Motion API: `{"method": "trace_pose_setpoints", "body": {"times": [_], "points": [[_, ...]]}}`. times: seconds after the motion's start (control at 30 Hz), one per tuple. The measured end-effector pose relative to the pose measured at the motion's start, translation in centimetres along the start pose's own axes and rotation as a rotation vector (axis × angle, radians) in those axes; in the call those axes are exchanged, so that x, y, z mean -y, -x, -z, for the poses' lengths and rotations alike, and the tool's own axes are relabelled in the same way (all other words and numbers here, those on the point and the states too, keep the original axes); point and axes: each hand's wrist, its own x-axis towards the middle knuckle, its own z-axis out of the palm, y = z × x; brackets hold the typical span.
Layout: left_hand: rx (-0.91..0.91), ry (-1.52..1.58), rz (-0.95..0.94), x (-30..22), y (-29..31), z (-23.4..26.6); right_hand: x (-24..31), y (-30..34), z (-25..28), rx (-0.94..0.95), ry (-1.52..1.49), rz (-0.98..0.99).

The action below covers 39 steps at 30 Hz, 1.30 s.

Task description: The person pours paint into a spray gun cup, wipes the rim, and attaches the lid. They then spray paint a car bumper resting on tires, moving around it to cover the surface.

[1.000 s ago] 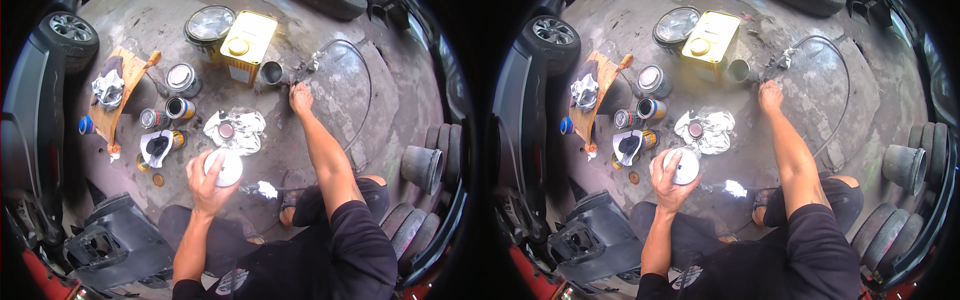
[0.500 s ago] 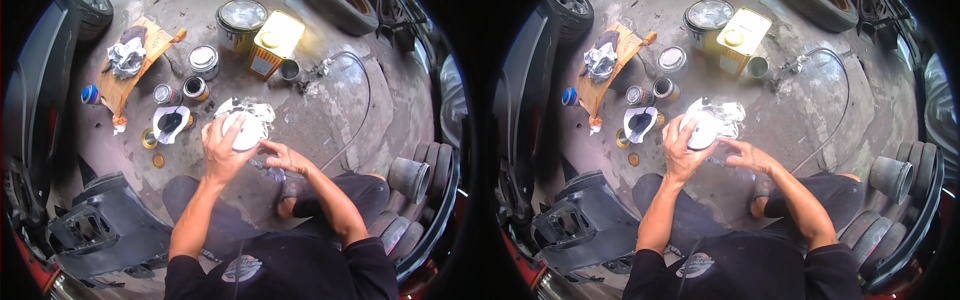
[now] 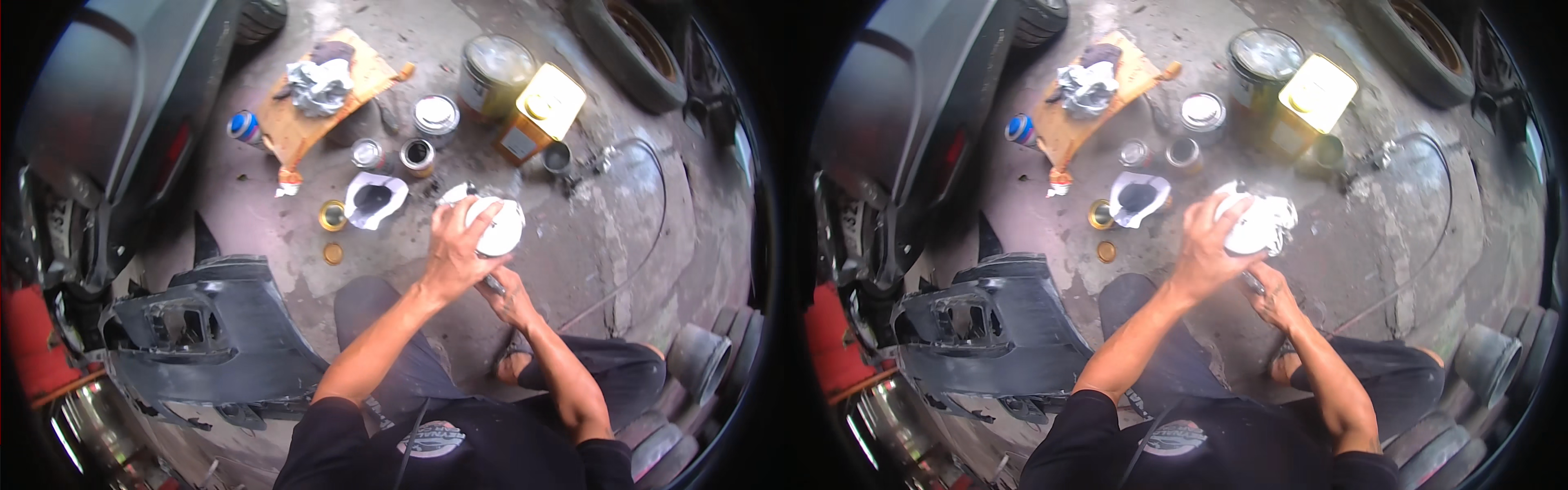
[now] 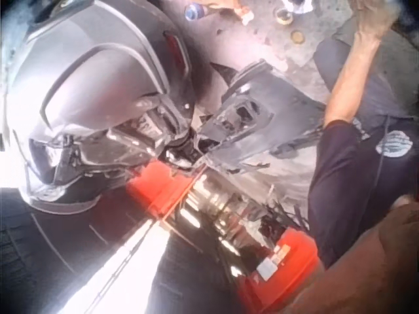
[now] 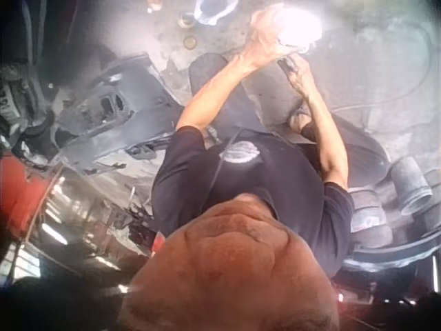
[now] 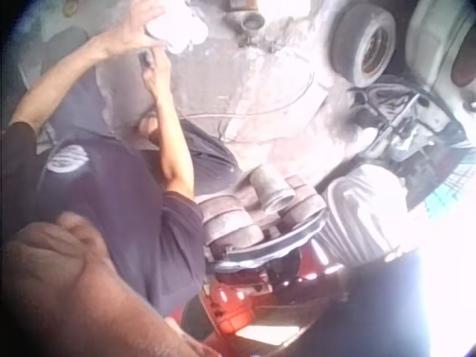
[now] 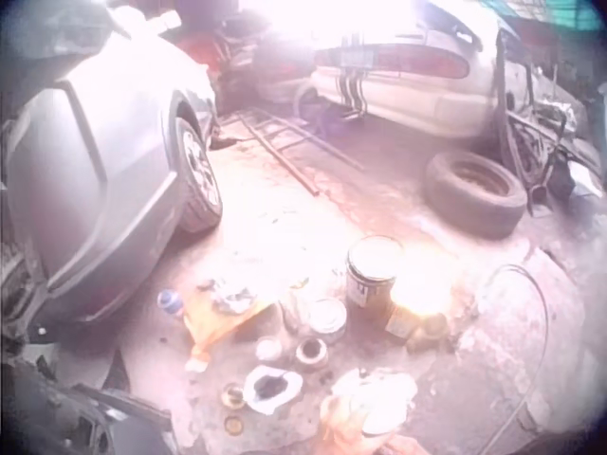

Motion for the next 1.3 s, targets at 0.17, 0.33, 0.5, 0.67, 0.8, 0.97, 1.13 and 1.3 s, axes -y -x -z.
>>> {"method": "trace_pose_setpoints", "body": {"times": [0.17,0.33,0.5,0.67,0.8,0.97,1.13,1.3], "points": [[0.149,0.147,0.045,2.3,-3.8,5.6,0.3,0.8,0.7,-0.073,0.142,0.041],[-0.399,-0.530,0.205,17.1,-13.8,12.5,2.1,1.1,2.1,-0.101,0.172,0.050],[-0.111,-0.731,0.372,28.5,-16.1,15.7,2.8,1.7,3.6,-0.136,0.146,0.085],[-0.646,-0.331,-0.018,17.8,-14.2,14.4,2.5,2.0,7.2,-0.183,0.209,0.090],[-0.472,0.405,0.126,-2.9,-8.5,10.6,5.1,1.9,10.1,-0.192,0.183,0.054],[-0.244,0.239,-0.092,-17.5,-9.1,2.5,12.7,5.4,15.7,-0.175,0.178,0.087],[-0.329,0.616,0.086,-28.0,-12.2,4.2,23.2,12.2,20.7,-0.301,0.096,-0.009],[-0.214,0.103,-0.257,-39.1,-13.5,8.4,32.6,21.3,21.8,-0.591,0.102,-0.030]]}}
